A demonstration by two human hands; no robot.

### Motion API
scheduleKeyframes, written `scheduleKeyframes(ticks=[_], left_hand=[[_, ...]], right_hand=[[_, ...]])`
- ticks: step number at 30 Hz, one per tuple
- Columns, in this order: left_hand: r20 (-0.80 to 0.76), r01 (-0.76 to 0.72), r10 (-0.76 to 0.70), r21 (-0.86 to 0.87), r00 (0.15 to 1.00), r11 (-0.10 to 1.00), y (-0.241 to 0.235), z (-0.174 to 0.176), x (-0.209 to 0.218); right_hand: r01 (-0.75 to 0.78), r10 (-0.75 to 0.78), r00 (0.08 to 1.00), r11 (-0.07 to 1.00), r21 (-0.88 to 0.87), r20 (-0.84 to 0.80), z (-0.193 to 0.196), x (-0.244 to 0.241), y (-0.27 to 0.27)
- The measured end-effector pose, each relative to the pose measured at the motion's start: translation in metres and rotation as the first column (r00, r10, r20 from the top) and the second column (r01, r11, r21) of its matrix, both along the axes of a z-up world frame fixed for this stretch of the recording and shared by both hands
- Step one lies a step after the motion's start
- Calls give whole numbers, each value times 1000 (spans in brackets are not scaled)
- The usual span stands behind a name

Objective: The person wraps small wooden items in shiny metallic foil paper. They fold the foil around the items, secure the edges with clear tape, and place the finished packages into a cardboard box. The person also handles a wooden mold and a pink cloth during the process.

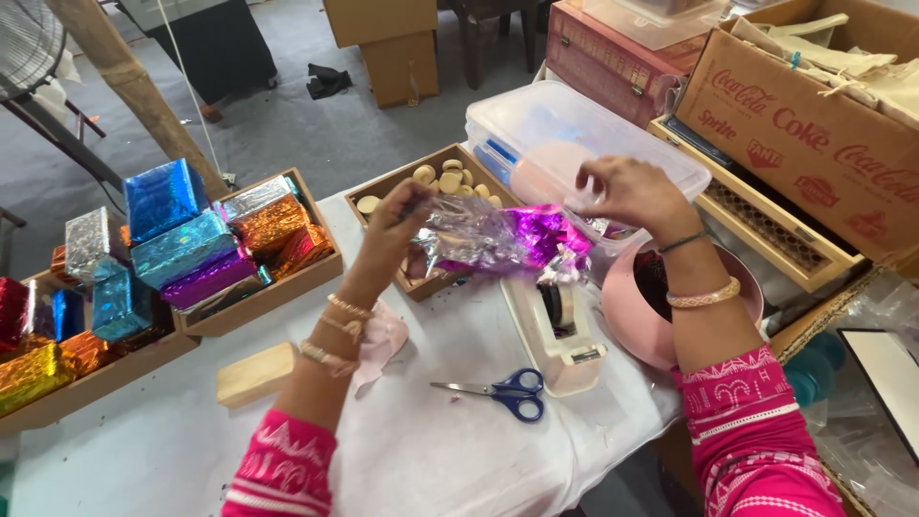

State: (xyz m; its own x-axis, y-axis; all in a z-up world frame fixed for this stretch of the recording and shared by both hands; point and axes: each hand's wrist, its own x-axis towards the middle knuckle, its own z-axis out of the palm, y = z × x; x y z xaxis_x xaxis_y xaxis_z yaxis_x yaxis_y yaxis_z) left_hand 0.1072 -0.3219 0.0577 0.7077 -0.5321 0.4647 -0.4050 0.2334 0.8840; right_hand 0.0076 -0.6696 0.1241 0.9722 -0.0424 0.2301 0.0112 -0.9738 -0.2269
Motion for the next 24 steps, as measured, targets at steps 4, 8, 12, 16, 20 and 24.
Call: scheduleKeyframes(ticks=[4, 8, 12, 16, 20, 24], left_hand=[[47, -146, 144, 43, 988, 988, 49, 14, -34], [-70, -243, 247, 59, 967, 968, 93, 3, -59], [-2, -331, 333, 97, 943, 939, 132, -12, -87], [2, -434, 441, 171, 898, 884, 162, -33, -102], [40, -574, 578, 191, 815, 796, 189, -60, -107], [-1, -542, 544, 75, 839, 837, 213, -77, -110]], right_hand=[[-162, 154, 968, 987, -24, -199, -31, 17, -24], [-191, 170, 961, 979, -78, -219, -42, 28, -32], [-193, 137, 956, 960, -205, -257, -52, 43, -40], [-183, 70, 922, 946, -268, -382, -31, 30, 9], [-326, 283, 915, 938, -115, -288, 23, -28, 128], [-647, 689, 699, 723, 241, -192, 30, -63, 238]])
